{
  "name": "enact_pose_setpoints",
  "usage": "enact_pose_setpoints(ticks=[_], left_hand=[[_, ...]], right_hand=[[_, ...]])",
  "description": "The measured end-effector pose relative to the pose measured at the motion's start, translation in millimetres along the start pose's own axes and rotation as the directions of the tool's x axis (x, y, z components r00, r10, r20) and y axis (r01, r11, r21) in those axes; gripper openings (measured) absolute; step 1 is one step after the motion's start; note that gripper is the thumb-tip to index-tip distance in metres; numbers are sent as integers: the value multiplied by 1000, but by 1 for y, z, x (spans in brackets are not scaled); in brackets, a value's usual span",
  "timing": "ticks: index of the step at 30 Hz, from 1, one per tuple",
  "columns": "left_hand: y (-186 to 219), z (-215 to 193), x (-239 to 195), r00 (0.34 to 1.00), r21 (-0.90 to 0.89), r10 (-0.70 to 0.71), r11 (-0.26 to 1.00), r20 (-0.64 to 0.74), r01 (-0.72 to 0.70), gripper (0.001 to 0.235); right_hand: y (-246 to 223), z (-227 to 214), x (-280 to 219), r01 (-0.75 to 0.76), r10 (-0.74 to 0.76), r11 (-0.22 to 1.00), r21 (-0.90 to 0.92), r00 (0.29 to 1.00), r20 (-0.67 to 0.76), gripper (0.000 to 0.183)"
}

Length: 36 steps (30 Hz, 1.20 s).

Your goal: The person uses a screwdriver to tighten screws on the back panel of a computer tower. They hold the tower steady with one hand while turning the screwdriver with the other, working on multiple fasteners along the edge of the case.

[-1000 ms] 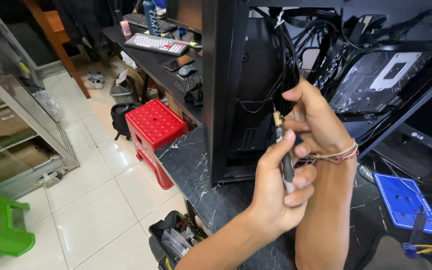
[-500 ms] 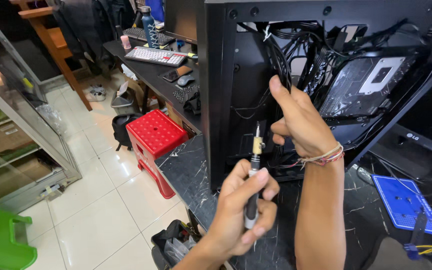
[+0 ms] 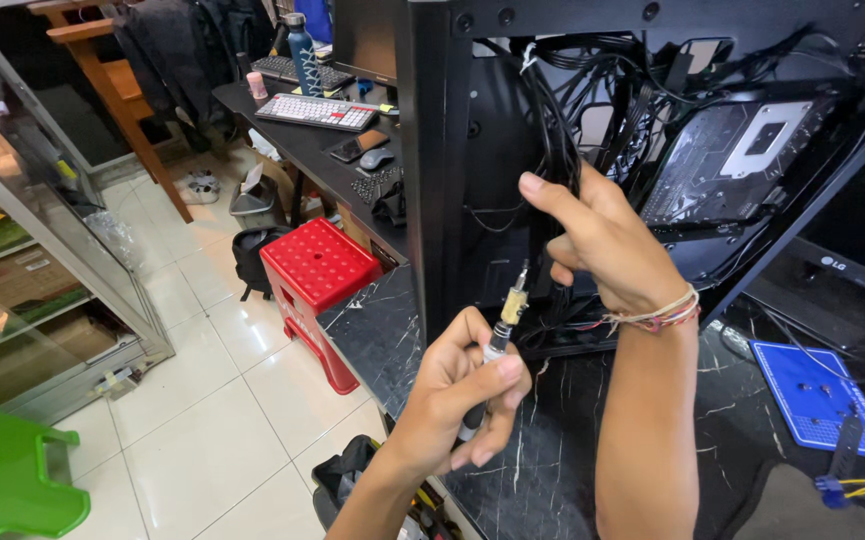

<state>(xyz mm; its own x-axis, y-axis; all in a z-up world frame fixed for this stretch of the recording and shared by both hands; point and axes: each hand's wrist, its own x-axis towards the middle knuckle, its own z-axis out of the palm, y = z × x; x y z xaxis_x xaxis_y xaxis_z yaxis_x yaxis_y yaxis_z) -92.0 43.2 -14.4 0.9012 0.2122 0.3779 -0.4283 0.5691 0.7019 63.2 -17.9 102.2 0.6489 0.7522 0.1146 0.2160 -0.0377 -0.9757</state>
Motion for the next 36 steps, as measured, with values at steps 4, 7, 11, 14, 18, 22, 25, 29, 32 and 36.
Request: enact_pose_setpoints(ticks=[4,7,11,14,18,22,25,29,32,36], left_hand=[[-3,-4,2,1000,-14,-8,1000,-21,8,27],[-7,-9,3,999,-44,-21,999,-34,19,28],[-8,-13,4,999,-59,-31,998,-34,29,27],[-8,-14,5,999,-64,-36,997,-24,34,28],[-5,-11,6,999,-55,-42,998,-7,42,27],[-4,-11,7,998,-68,-26,997,56,30,25],[-4,-9,7,993,-46,-56,997,105,61,25],[-4,-5,5,988,-2,-86,996,129,87,26],[-5,-3,3,987,7,-89,996,134,89,26],[-5,-4,1,986,-21,-58,998,154,62,26]], right_hand=[[1,-1,1,4,-6,997,-83,1000,-27,44],[1,-1,0,-8,4,994,-113,999,-38,39],[-2,-3,-4,-38,21,976,-213,996,-84,39],[0,-9,-10,-11,-26,935,-355,995,-97,62],[-8,-15,-35,103,-241,836,-539,951,-191,65],[-15,-17,-63,190,-376,860,-474,863,-337,21],[-12,-29,-70,283,-387,857,-432,906,-174,14],[-8,-40,-66,426,-385,867,-259,902,197,23],[-7,-37,-65,429,-389,886,-178,894,221,20],[-4,-38,-61,432,-396,892,-134,889,231,15]])
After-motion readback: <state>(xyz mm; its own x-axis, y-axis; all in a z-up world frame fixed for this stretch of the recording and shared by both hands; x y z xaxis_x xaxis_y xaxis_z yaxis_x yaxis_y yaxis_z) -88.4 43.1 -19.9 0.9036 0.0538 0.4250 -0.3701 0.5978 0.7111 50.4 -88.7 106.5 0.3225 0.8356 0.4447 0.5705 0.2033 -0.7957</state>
